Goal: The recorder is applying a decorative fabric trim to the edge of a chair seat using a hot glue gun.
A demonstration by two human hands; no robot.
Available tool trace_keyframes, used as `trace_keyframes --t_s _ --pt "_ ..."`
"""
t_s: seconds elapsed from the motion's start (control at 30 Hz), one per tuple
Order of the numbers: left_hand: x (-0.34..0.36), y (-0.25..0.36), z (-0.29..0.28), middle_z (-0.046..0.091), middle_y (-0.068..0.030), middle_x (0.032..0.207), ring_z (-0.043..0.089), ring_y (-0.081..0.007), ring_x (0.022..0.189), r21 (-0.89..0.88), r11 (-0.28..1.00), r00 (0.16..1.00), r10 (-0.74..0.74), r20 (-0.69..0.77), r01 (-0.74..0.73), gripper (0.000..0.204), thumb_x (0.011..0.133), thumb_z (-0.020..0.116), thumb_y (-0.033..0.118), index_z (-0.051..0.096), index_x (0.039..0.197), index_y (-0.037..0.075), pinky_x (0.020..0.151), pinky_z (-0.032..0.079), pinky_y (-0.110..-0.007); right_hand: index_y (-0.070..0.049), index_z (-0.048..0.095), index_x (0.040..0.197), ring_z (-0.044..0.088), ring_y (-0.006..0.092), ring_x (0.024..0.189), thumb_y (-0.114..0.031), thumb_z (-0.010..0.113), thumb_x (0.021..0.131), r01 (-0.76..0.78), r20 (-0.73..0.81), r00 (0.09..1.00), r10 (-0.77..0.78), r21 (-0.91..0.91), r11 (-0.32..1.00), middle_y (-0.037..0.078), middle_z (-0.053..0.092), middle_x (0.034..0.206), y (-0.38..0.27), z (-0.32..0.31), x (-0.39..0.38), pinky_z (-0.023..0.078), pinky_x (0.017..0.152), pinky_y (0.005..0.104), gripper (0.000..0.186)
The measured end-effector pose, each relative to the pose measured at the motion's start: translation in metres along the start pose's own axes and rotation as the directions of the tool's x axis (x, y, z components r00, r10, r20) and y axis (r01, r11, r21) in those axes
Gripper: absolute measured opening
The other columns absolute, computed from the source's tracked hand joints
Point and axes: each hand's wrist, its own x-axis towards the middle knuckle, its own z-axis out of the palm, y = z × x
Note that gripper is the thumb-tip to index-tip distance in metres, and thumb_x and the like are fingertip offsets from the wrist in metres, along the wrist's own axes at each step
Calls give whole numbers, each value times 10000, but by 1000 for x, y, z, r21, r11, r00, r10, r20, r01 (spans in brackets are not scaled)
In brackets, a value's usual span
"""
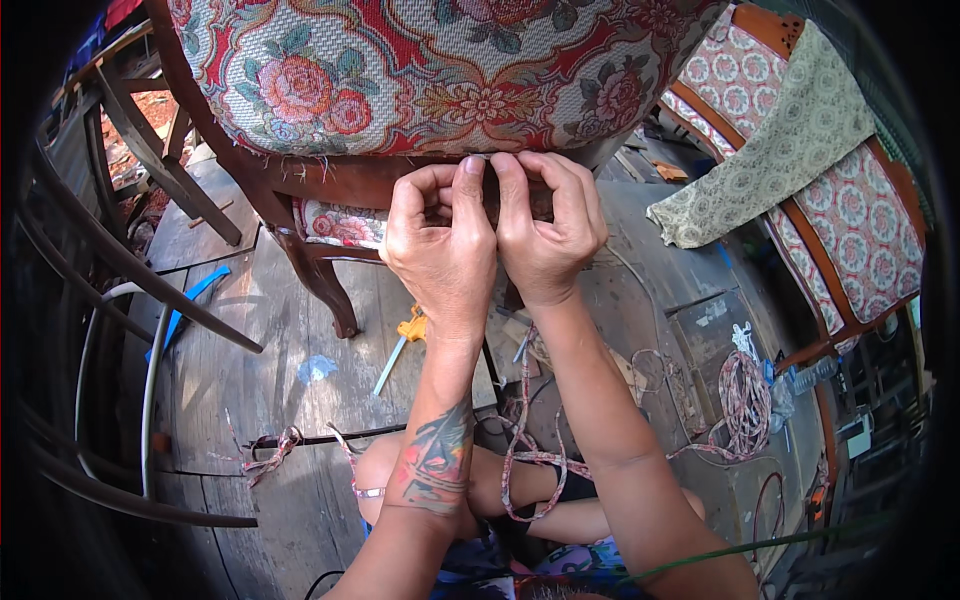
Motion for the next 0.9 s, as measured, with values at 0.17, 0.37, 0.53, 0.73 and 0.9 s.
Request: trace_keyframes --t_s 0.17,0.37,0.53,0.73,0.9 --pt "-1 -2 3 687 -18 760 570 -45 669 -40 999 1000 3 -9 -3 153 931 778 107 688 899 -12 603 472 -221 -25 712 916 676 259 758 6 851 754 16 -1 1000 -16 -13 1000 88 704 877 0 -1 2 552 662 350 215" --pt "-1 -2 1 671 -11 748 555 -47 666 -34 999 999 38 -18 -39 160 935 775 110 681 889 -11 602 467 -226 -20 710 913 675 266 751 9 852 748 17 -10 1000 -17 -19 1000 90 702 868 0 1 1 552 663 355 220" --pt "-1 -1 3 674 -15 750 559 -46 675 -18 1000 1000 13 -16 -14 165 935 775 110 680 879 -13 607 471 -226 -16 710 906 676 268 752 11 854 745 10 -10 1000 -11 -14 1000 93 702 868 -1 0 1 551 663 357 217" --pt "0 -4 1 675 -15 750 559 -48 671 -23 999 1000 22 -15 -23 166 933 779 113 680 897 -16 611 475 -226 -17 709 895 676 270 753 3 855 746 5 -18 1000 -5 -18 1000 95 702 866 -2 2 1 551 667 358 210" --pt "-1 -2 2 673 -11 748 555 -44 668 -23 999 999 48 1 -48 173 921 794 122 684 901 -10 603 474 -222 -21 709 894 675 270 752 -1 850 751 -4 -21 1000 3 -18 1000 93 704 869 -1 1 1 552 669 358 201"
